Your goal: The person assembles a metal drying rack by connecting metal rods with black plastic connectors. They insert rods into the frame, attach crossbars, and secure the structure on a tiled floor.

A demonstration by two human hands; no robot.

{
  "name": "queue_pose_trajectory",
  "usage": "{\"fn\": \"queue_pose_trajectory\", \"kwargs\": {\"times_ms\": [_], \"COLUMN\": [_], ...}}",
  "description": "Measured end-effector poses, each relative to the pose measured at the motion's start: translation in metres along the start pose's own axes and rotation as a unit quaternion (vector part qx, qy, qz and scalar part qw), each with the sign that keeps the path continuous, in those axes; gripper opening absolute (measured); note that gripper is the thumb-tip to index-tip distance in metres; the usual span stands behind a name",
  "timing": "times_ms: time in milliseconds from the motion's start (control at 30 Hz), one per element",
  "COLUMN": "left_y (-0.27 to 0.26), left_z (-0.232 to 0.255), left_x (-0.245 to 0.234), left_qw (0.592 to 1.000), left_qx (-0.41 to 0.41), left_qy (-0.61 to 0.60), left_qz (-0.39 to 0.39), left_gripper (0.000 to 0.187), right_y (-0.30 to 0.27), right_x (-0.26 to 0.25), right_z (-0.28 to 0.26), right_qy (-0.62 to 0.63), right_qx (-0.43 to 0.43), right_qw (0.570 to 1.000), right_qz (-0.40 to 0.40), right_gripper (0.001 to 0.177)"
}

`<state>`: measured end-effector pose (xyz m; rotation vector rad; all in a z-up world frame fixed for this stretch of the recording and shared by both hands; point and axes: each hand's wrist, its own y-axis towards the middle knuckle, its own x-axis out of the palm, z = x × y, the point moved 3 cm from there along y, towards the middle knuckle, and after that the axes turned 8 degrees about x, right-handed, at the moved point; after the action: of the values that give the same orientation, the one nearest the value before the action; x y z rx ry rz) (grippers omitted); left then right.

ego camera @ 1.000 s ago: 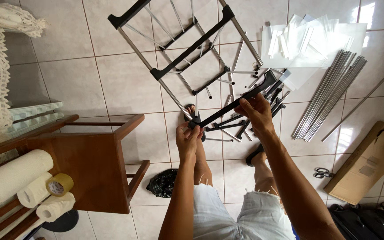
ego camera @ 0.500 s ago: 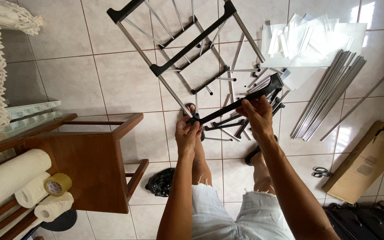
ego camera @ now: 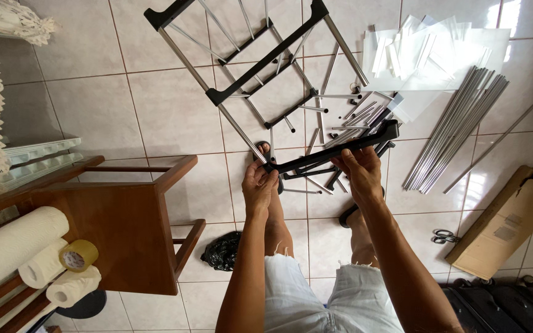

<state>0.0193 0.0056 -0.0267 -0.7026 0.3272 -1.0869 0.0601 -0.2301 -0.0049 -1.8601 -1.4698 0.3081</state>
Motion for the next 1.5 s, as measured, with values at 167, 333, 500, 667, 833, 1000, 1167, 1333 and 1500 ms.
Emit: {"fn": "queue_pose_trajectory", "kwargs": {"times_ms": [167, 333, 500, 667, 833, 1000, 1167, 1333, 1500], "left_y": [0.0, -0.003, -0.002, 0.002, 0.005, 0.042, 0.087, 0.092, 0.091], "left_z": [-0.001, 0.003, 0.006, -0.001, 0.002, 0.026, 0.037, 0.046, 0.055], "left_x": [-0.001, -0.002, -0.006, -0.008, -0.008, -0.017, 0.001, 0.015, 0.021], "left_qw": [1.0, 1.0, 1.0, 1.0, 1.0, 0.995, 0.981, 0.988, 0.987], "left_qx": [0.003, -0.015, -0.015, -0.009, -0.005, -0.087, -0.008, -0.02, -0.01], "left_qy": [-0.01, 0.003, -0.009, -0.026, -0.01, -0.009, -0.19, -0.15, -0.153], "left_qz": [0.006, 0.018, 0.021, 0.012, -0.024, 0.046, -0.044, -0.025, -0.049], "left_gripper": [0.046, 0.047, 0.048, 0.046, 0.047, 0.053, 0.037, 0.031, 0.03], "right_y": [0.002, 0.003, 0.002, 0.005, 0.008, 0.006, 0.002, -0.002, -0.003], "right_x": [0.0, 0.004, 0.018, 0.057, 0.09, 0.089, 0.087, 0.091, 0.093], "right_z": [0.0, -0.007, -0.014, 0.009, 0.035, 0.048, 0.058, 0.053, 0.045], "right_qy": [-0.012, -0.048, -0.066, -0.181, -0.142, -0.124, -0.089, -0.02, 0.011], "right_qx": [0.005, 0.005, 0.001, 0.077, 0.033, -0.005, -0.004, -0.007, 0.013], "right_qw": [1.0, 0.998, 0.997, 0.976, 0.976, 0.978, 0.988, 0.996, 0.996], "right_qz": [0.016, 0.027, -0.041, -0.095, -0.161, -0.167, -0.126, -0.09, -0.087], "right_gripper": [0.012, 0.012, 0.019, 0.039, 0.034, 0.029, 0.03, 0.028, 0.027]}}
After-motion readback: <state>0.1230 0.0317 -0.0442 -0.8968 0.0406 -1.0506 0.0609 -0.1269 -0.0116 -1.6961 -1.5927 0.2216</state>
